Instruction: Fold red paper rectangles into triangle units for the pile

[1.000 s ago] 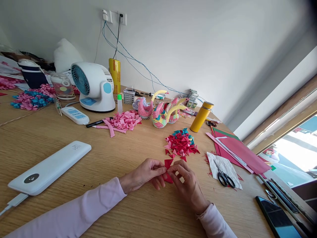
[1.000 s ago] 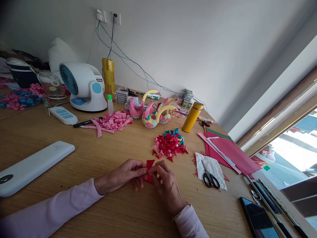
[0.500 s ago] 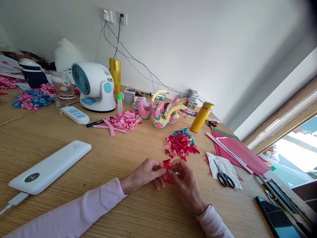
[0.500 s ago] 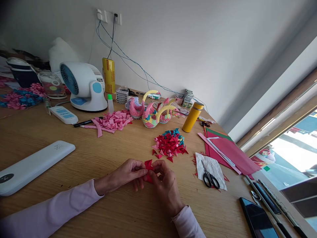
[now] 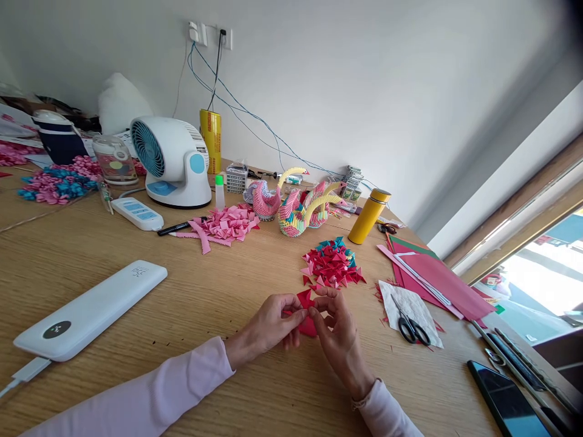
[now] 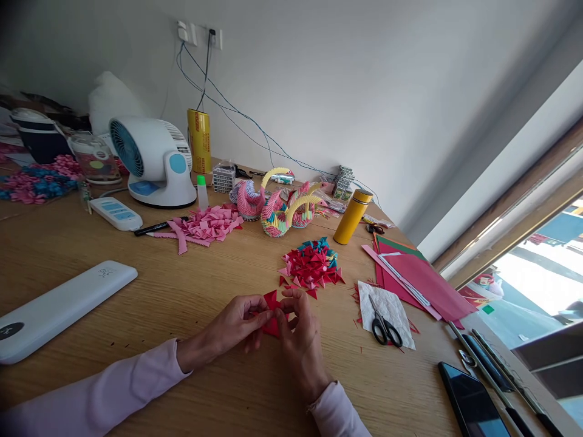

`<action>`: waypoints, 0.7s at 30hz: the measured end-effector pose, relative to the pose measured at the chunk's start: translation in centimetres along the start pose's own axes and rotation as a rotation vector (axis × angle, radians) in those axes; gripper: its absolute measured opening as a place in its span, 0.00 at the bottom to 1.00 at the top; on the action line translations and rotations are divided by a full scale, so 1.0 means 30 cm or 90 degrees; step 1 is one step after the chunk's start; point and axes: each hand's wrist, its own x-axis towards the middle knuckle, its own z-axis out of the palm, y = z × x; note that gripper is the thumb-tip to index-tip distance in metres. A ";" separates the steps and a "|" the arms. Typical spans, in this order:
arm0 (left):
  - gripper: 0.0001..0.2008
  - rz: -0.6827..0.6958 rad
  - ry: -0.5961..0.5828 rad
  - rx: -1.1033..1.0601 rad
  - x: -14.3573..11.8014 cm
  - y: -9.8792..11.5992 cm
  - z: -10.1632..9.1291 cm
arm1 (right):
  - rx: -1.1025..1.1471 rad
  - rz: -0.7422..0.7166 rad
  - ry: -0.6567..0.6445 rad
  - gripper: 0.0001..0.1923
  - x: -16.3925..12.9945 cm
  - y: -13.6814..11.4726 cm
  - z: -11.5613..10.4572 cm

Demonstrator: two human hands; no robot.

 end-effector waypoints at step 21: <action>0.09 0.130 0.101 -0.039 0.011 0.018 -0.010 | 0.312 0.228 -0.043 0.13 0.012 -0.020 0.000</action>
